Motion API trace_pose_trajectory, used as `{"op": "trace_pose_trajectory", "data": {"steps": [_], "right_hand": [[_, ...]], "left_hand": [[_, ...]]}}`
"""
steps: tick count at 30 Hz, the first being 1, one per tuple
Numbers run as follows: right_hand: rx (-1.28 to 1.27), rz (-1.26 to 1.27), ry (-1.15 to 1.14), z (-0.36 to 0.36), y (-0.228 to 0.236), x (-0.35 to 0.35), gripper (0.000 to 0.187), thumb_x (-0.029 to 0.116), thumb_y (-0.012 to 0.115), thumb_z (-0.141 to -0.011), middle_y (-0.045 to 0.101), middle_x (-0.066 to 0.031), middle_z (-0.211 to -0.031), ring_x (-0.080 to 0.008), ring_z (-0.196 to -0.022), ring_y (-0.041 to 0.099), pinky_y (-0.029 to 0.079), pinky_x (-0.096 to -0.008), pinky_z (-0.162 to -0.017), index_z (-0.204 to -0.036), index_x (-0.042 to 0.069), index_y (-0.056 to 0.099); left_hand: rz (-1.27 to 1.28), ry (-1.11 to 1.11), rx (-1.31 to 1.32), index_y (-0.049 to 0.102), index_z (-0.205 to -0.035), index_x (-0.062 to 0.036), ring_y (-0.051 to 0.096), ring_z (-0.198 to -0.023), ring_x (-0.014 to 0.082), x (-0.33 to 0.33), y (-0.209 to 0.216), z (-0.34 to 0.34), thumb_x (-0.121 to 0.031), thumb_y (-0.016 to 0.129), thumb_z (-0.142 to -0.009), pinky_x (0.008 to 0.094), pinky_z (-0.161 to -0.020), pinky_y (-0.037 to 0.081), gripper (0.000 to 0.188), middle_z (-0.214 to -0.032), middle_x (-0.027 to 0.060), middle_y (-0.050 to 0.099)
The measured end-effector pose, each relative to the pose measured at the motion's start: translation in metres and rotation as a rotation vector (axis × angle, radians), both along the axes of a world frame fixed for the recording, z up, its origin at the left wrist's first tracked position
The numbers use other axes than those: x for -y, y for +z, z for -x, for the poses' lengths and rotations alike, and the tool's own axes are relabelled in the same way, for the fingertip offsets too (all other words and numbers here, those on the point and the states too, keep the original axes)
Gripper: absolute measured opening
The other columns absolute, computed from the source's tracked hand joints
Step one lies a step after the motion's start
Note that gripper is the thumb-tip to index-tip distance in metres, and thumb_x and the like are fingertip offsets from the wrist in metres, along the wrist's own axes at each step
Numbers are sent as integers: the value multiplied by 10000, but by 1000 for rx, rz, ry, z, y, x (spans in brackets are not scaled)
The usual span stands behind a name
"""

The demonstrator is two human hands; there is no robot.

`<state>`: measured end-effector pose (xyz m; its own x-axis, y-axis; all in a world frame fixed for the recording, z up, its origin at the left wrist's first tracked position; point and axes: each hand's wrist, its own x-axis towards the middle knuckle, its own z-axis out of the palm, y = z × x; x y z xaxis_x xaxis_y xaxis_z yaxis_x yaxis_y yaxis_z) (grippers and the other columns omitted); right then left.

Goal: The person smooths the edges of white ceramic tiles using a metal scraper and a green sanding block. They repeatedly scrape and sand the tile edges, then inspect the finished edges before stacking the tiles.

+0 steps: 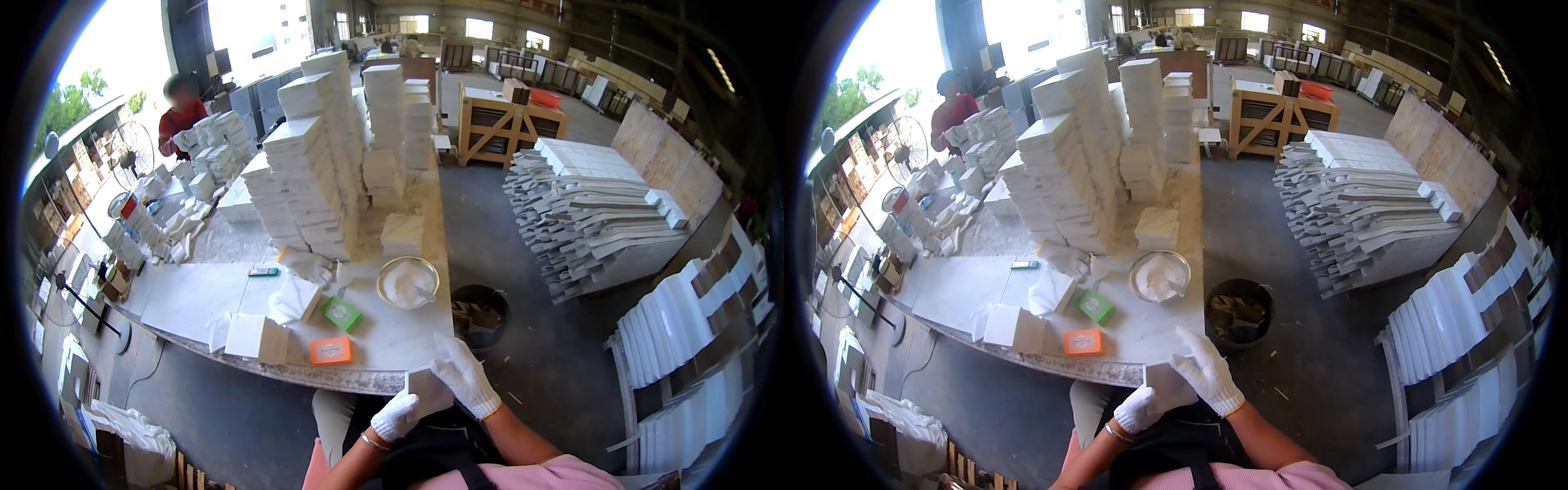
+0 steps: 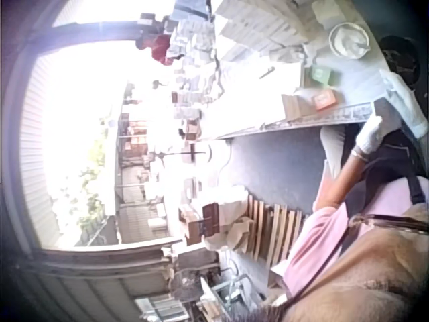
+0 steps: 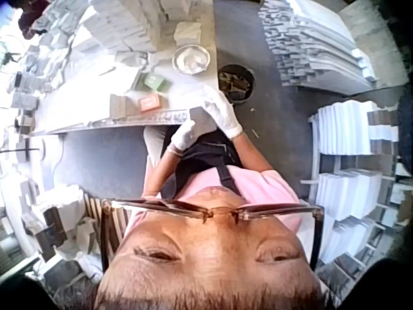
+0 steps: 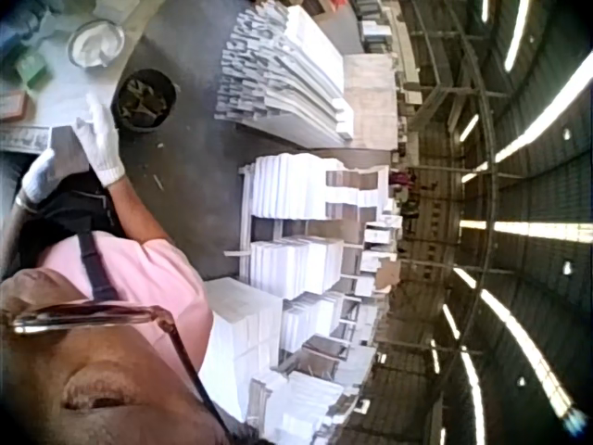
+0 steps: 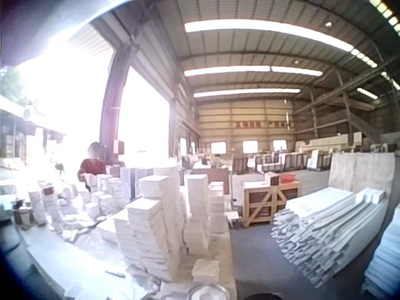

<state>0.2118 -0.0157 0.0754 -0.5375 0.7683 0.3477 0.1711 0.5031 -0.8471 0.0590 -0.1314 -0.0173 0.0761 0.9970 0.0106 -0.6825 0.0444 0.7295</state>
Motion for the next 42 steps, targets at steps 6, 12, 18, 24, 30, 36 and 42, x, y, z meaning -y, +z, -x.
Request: {"op": "trace_pose_trajectory", "data": {"steps": [6, 12, 18, 24, 30, 36, 42], "right_hand": [[-23, 150, -48, -1, -13, -6, 573, 292, 646, -992, 527, -169, -1403, -237, -1272, 531, 430, -335, -1054, -1444, -13, 472], [49, -68, -15, 8, -12, 0, 605, 264, 685, -962, 523, -160, -1405, -233, -1254, 539, 443, -347, -1046, -1460, 6, 456], [8, 12, -92, 2, -11, -9, 619, 294, 759, -896, 587, -185, -1349, -309, -1248, 576, 451, -388, -1060, -1396, 13, 526], [1, 109, -199, -14, -26, -23, 561, 231, 724, -914, 593, -164, -1319, -260, -1132, 619, 514, -357, -937, -1401, 35, 528], [-63, 241, -215, -25, -27, -22, 532, 178, 664, -972, 563, -157, -1381, -265, -1219, 584, 493, -357, -987, -1438, 3, 478], [-140, 245, -25, -16, -11, -10, 590, 282, 651, -993, 517, -154, -1423, -254, -1264, 547, 466, -350, -1002, -1470, 3, 444], [15, 146, 32, -6, -15, -8, 663, 341, 685, -963, 493, -172, -1438, -254, -1281, 526, 451, -363, -1029, -1470, -7, 437]], "left_hand": [[177, -31, 408, 479, -1401, -29, 582, -1202, 296, 11, -1, 12, -270, 654, -933, 436, -1017, 498, 554, -1342, 143, 575], [185, -9, 252, 453, -1430, -39, 567, -1226, 326, 9, 15, 5, -353, 624, -934, 471, -1055, 467, 610, -1377, 157, 550], [159, -17, 247, 461, -1425, -49, 570, -1226, 322, 9, 30, 3, -346, 619, -936, 462, -1037, 476, 595, -1370, 151, 558], [69, -76, -29, 306, -1524, 33, 466, -1373, 318, 5, 43, 9, -447, 677, -889, 458, -1163, 363, 878, -1496, 185, 456], [55, -151, 162, 259, -1537, 57, 466, -1378, 351, -3, 90, 5, -472, 681, -879, 474, -1169, 361, 944, -1506, 231, 433], [150, -46, 161, 360, -1473, 46, 544, -1267, 314, -1, 71, 0, -464, 661, -896, 442, -1125, 411, 827, -1383, 195, 538], [766, -492, 2404, 544, -1280, -22, 601, -1009, 250, -2, -64, 19, -415, 644, -922, 372, -1005, 477, 541, -1113, 88, 627]]}}
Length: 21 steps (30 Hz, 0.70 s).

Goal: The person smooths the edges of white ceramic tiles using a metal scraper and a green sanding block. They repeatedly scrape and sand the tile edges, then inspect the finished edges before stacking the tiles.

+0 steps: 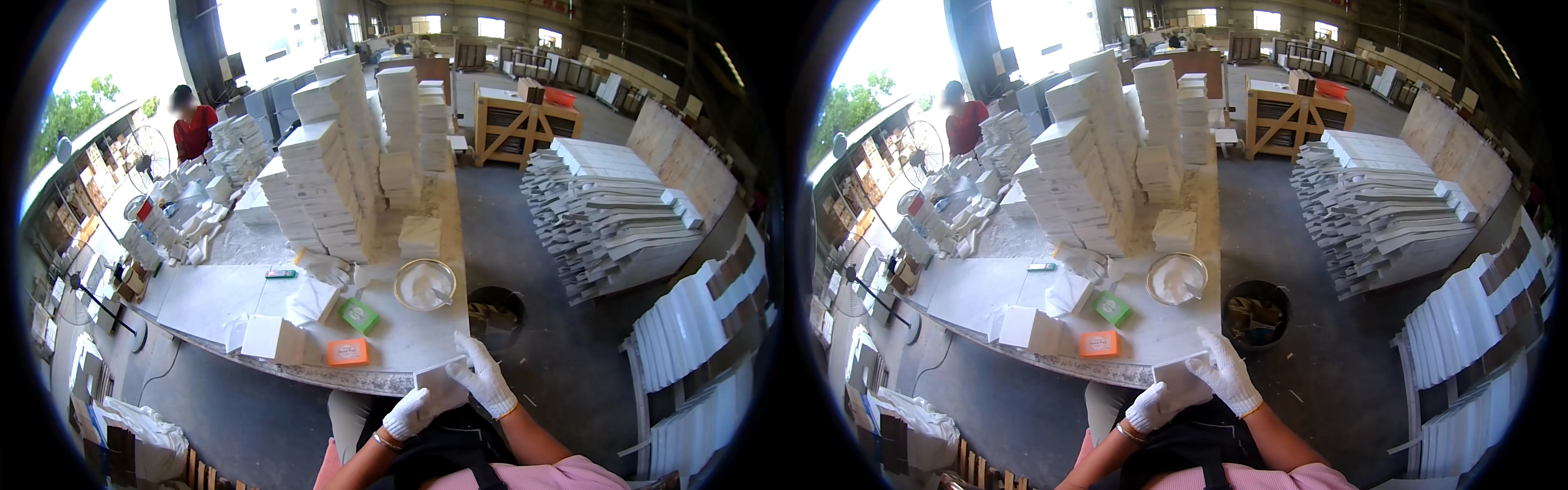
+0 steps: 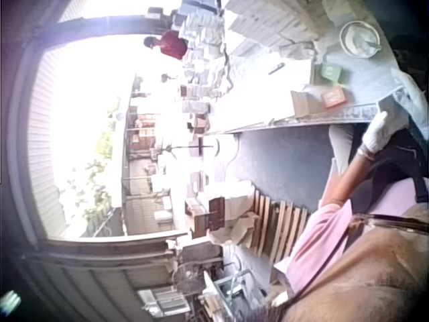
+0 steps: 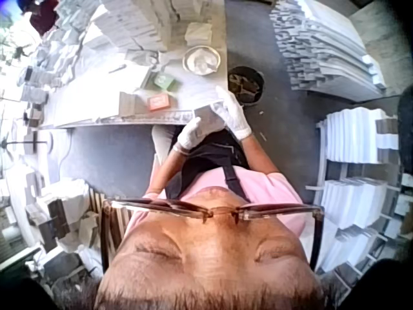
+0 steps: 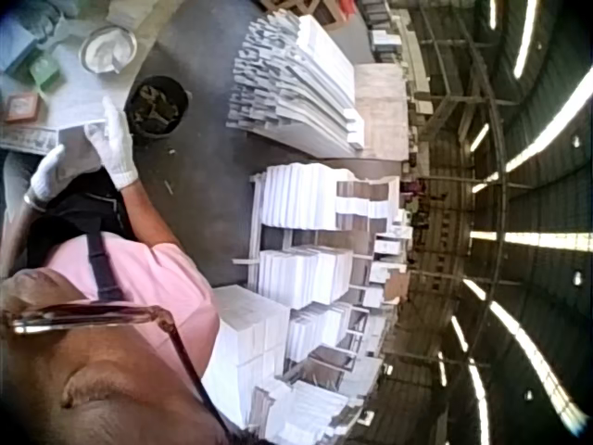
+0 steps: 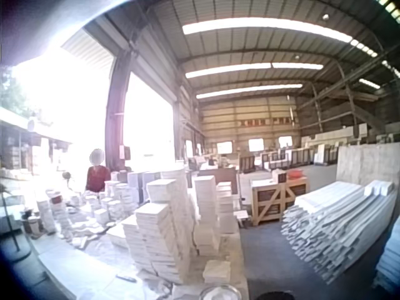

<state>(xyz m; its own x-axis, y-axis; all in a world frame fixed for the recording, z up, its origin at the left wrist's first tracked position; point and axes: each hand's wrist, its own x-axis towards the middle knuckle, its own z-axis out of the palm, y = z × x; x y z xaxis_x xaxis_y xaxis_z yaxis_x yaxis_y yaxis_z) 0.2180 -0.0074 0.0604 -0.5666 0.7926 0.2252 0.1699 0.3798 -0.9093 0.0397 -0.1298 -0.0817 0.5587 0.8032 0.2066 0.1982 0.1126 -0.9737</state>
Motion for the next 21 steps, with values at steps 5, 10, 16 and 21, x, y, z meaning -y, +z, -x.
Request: {"op": "trace_pose_trajectory", "data": {"steps": [5, 10, 16, 21], "right_hand": [[-24, 65, -88, -10, -19, -11, 595, 252, 677, -975, 520, -166, -1415, -251, -1238, 578, 504, -346, -965, -1461, -3, 448], [-59, 29, -164, -17, -15, -10, 602, 250, 693, -963, 544, -180, -1404, -259, -1239, 583, 511, -352, -959, -1459, 7, 455], [99, -238, -102, 2, 3, 3, 747, 375, 753, -895, 511, -217, -1431, -322, -1320, 515, 425, -393, -1088, -1467, 8, 445], [71, -82, -136, 7, -10, -3, 777, 412, 767, -864, 535, -239, -1404, -362, -1314, 520, 416, -411, -1098, -1452, 5, 461]], "left_hand": [[868, -477, 3226, 487, -1410, -81, 580, -1157, 275, 5, 59, -13, -436, 627, -939, 413, -1010, 467, 606, -1290, 95, 598], [971, -566, 3950, 399, -1506, -108, 514, -1295, 315, 0, 89, -12, -501, 602, -948, 479, -1052, 437, 712, -1449, 118, 509], [884, -416, 3915, 361, -1534, -110, 506, -1325, 336, -3, 105, -22, -650, 624, -881, 483, -1069, 441, 887, -1501, 122, 469], [819, -380, 3894, 310, -1555, -85, 458, -1378, 369, -1, 99, -17, -674, 577, -896, 562, -1118, 392, 924, -1529, 157, 436]]}}
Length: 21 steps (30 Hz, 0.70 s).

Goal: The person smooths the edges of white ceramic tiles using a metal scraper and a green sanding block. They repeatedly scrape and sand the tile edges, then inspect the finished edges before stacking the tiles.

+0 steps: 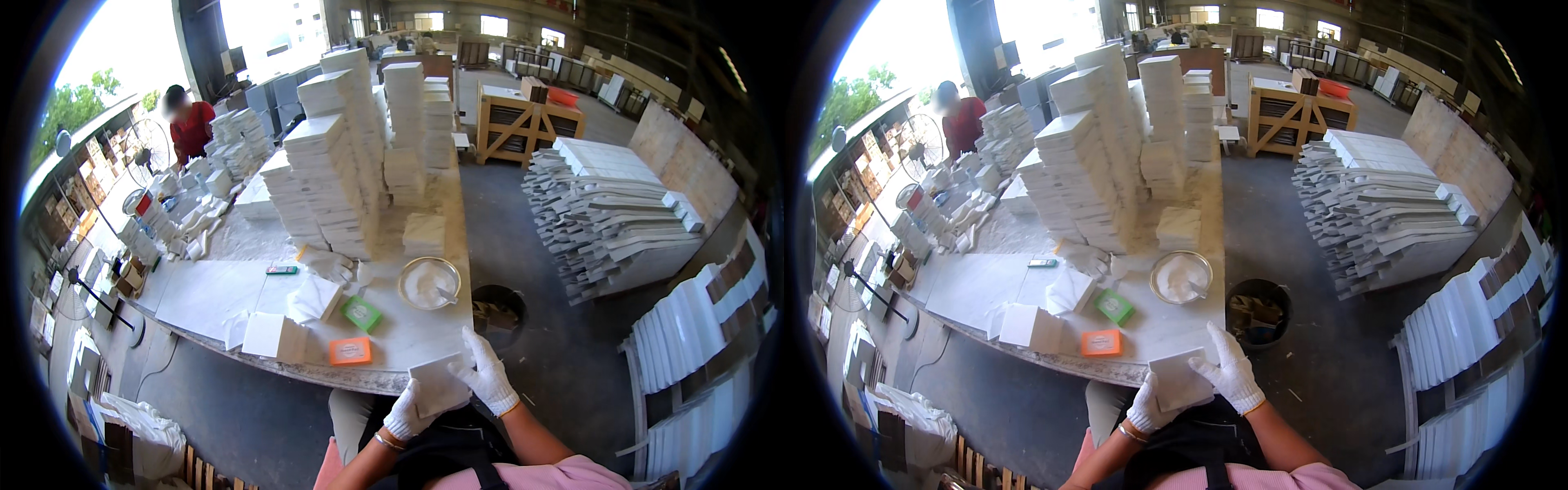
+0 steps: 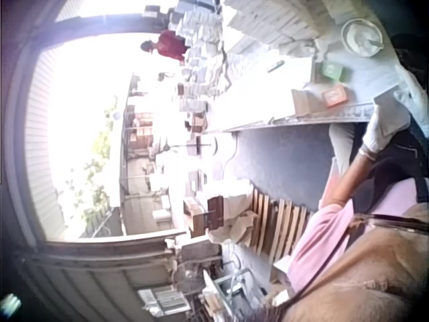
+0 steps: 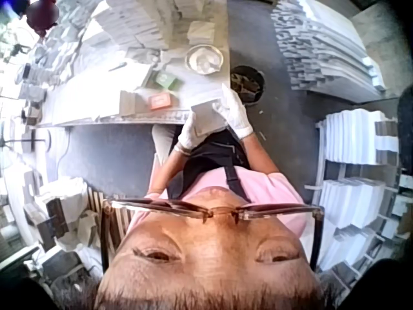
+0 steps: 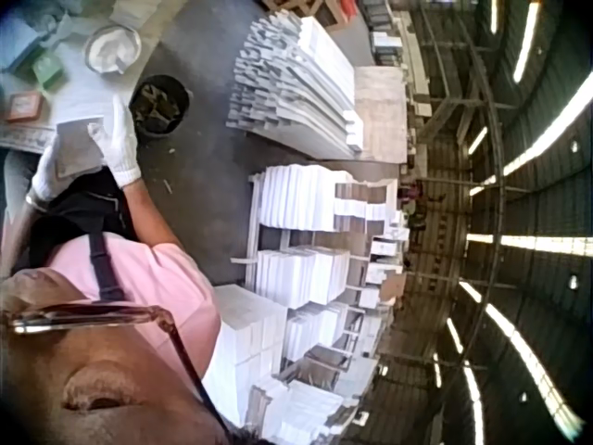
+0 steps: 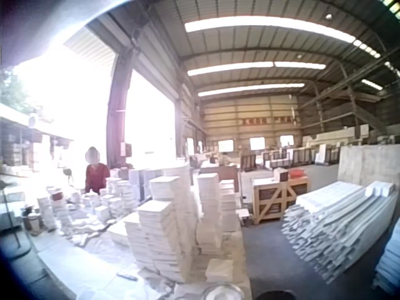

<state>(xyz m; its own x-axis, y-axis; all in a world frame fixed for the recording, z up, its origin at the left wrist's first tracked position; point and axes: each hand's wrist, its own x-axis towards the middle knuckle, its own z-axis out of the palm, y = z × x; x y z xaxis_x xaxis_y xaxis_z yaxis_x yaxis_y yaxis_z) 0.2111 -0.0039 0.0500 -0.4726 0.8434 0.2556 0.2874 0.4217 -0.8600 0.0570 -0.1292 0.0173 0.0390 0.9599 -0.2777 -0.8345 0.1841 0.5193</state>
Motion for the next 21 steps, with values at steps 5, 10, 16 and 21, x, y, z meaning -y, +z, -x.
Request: {"op": "trace_pose_trajectory", "data": {"steps": [5, 10, 16, 21], "right_hand": [[50, -39, -59, -18, -10, -14, 680, 274, 701, -949, 512, -170, -1447, -280, -1263, 564, 498, -387, -969, -1510, 44, 394], [-40, 40, 45, 3, 23, 12, 739, 353, 763, -878, 565, -229, -1351, -356, -1254, 561, 461, -413, -1045, -1460, 19, 453], [105, -112, 64, 1, 1, -6, 747, 278, 750, -896, 517, -212, -1413, -295, -1286, 545, 472, -388, -1025, -1494, 4, 398], [50, 2, -68, -14, 3, -15, 659, 160, 719, -900, 538, -221, -1391, -323, -1262, 558, 455, -400, -1046, -1477, 21, 433]], "left_hand": [[-167, -74, 241, 322, -1548, -92, 451, -1383, 358, -6, 8, 9, -641, 585, -913, 564, -1143, 362, 880, -1546, 137, 417], [-184, -41, 178, 320, -1552, -99, 439, -1387, 379, -10, 17, 2, -677, 554, -909, 606, -1124, 368, 895, -1539, 132, 427], [-39, 19, 130, 305, -1565, -122, 405, -1400, 415, -13, 17, 5, -811, 460, -847, 691, -1096, 347, 1008, -1564, 129, 390], [-204, -21, 398, 280, -1562, -56, 491, -1328, 436, -22, 40, 3, -889, 484, -761, 585, -1092, 413, 1174, -1524, 214, 425]]}}
